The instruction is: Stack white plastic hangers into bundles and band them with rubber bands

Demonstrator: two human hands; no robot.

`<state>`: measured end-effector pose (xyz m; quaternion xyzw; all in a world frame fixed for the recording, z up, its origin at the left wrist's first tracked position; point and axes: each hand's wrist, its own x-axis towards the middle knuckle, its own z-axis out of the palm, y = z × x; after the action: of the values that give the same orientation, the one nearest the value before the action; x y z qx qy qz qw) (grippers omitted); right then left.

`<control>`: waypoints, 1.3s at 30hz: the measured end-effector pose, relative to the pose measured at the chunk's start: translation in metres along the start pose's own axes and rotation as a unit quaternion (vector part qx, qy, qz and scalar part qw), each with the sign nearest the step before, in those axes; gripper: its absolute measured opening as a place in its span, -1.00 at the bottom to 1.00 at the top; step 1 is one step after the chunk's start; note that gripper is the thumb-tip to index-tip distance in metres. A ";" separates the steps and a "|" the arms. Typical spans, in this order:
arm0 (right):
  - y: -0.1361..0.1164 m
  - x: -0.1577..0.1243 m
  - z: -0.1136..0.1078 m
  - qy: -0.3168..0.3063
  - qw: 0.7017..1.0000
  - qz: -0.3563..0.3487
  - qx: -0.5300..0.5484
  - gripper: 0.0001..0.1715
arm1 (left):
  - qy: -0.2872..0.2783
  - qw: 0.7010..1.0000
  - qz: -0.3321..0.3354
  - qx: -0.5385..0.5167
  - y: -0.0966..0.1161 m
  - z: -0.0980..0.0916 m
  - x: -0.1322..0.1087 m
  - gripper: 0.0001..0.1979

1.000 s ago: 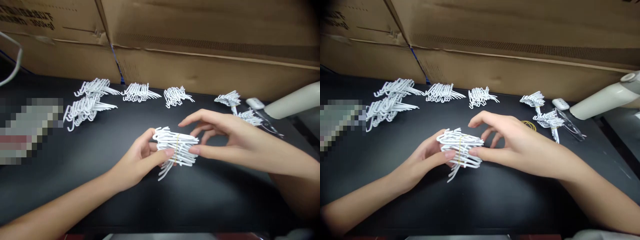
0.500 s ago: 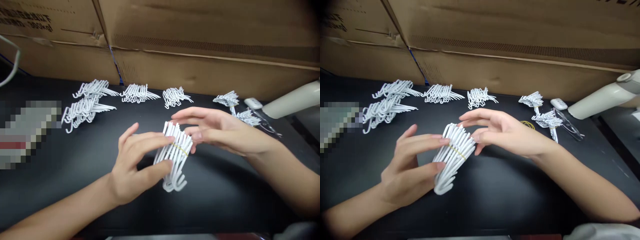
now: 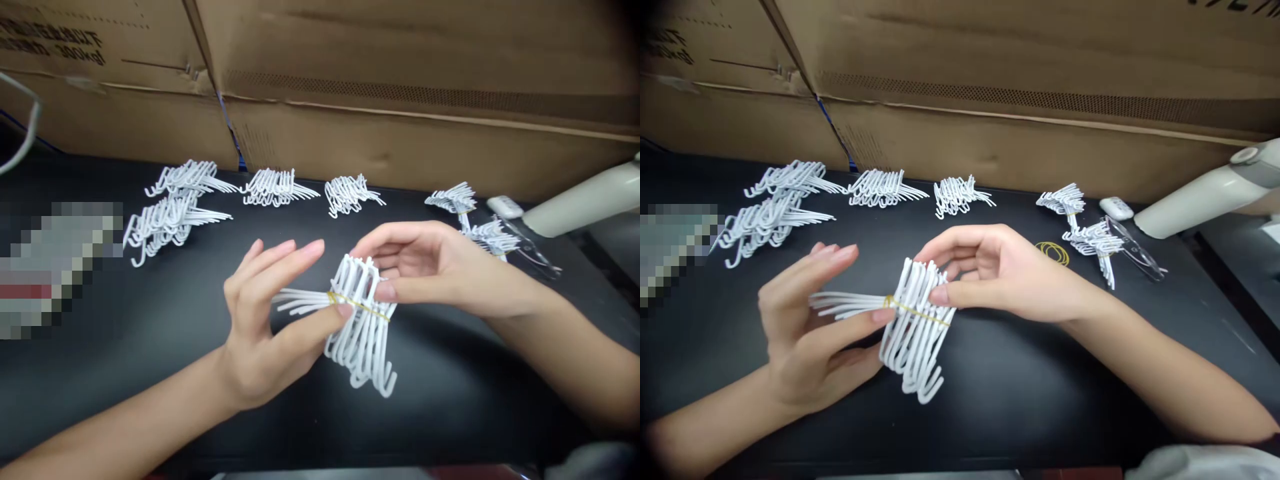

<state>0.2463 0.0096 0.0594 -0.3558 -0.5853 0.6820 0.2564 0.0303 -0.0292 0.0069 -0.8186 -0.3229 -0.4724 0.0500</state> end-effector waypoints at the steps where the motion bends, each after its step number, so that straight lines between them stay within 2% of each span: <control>1: 0.000 0.000 0.000 0.004 1.000 -0.001 -0.004 -0.65 | -0.004 1.000 -0.003 -0.004 0.000 0.000 0.001 -0.73; 5: 0.002 0.000 0.000 0.007 1.000 -0.010 -0.010 -0.64 | -0.007 1.000 0.024 0.002 -0.003 0.001 0.001 -0.70; 7: 0.002 0.000 -0.002 0.003 1.000 -0.014 -0.015 -0.64 | -0.020 1.000 0.016 -0.001 -0.005 0.001 -0.001 -0.65; 9: 0.001 0.000 -0.004 0.004 0.999 -0.015 -0.031 -0.66 | -0.036 0.997 -0.040 -0.055 -0.006 0.002 -0.002 -0.43; 11: 0.000 0.000 -0.006 0.013 0.998 -0.015 -0.054 -0.70 | -0.057 0.971 -0.152 -0.174 -0.006 0.003 -0.002 -0.12; 12: 0.000 0.000 -0.007 0.022 0.997 -0.016 -0.066 -0.72 | -0.080 0.938 -0.224 -0.253 -0.006 0.003 -0.002 0.00; 13: 0.000 0.001 -0.007 0.034 0.996 -0.020 -0.077 -0.75 | -0.109 0.886 -0.298 -0.338 -0.006 0.004 -0.001 0.08; 15: -0.001 0.003 -0.008 0.057 0.993 -0.030 -0.096 -0.78 | -0.170 0.744 -0.425 -0.487 -0.005 0.005 0.002 0.12; 17: -0.001 0.004 -0.009 0.068 0.991 -0.041 -0.107 -0.80 | -0.200 0.605 -0.513 -0.575 -0.005 0.005 0.005 0.07; 18: 0.000 0.005 -0.009 0.069 0.991 -0.045 -0.109 -0.80 | -0.199 0.559 -0.545 -0.592 -0.006 0.005 0.007 0.04; 19: 0.000 0.006 -0.009 0.068 0.991 -0.049 -0.109 -0.80 | -0.194 0.531 -0.570 -0.596 -0.007 0.005 0.008 -0.01; 20: 0.001 0.007 -0.010 0.065 0.991 -0.053 -0.106 -0.79 | -0.187 0.517 -0.585 -0.596 -0.008 0.005 0.009 -0.09; 22: 0.004 0.008 -0.009 0.059 0.991 -0.063 -0.101 -0.77 | -0.192 0.508 -0.574 -0.613 -0.009 0.005 0.011 -0.31; 24: 0.008 0.009 -0.008 0.059 0.990 -0.073 -0.101 -0.74 | -0.210 0.497 -0.527 -0.656 -0.010 0.005 0.011 -0.52; 25: 0.011 0.010 -0.006 0.063 0.989 -0.078 -0.107 -0.73 | -0.221 0.488 -0.509 -0.674 -0.010 0.005 0.011 -0.57; 27: 0.015 0.010 -0.003 0.079 0.983 -0.093 -0.134 -0.71 | -0.224 0.486 -0.509 -0.674 -0.008 0.007 0.010 -0.57; 29: 0.019 0.009 0.001 0.103 0.969 -0.118 -0.190 -0.71 | -0.215 0.505 -0.539 -0.639 -0.006 0.008 0.009 -0.54; 31: 0.020 0.007 0.004 0.133 0.943 -0.161 -0.258 -0.75 | -0.206 0.517 -0.563 -0.611 -0.004 0.010 0.009 -0.57; 33: 0.018 0.005 0.005 0.147 0.913 -0.199 -0.326 -0.82 | -0.202 0.515 -0.573 -0.605 -0.003 0.011 0.009 -0.60; 36: 0.016 0.002 0.005 0.117 0.880 -0.218 -0.405 -0.91 | -0.195 0.518 -0.581 -0.597 -0.003 0.010 0.011 -0.59; 39: 0.016 0.002 0.005 0.087 0.869 -0.218 -0.436 -0.92 | -0.193 0.531 -0.582 -0.585 -0.002 0.009 0.012 -0.59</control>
<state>0.2420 0.0053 0.0432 -0.3525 -0.8611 0.2502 0.2676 0.0400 -0.0182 0.0109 -0.3672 -0.3813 -0.3110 -0.7893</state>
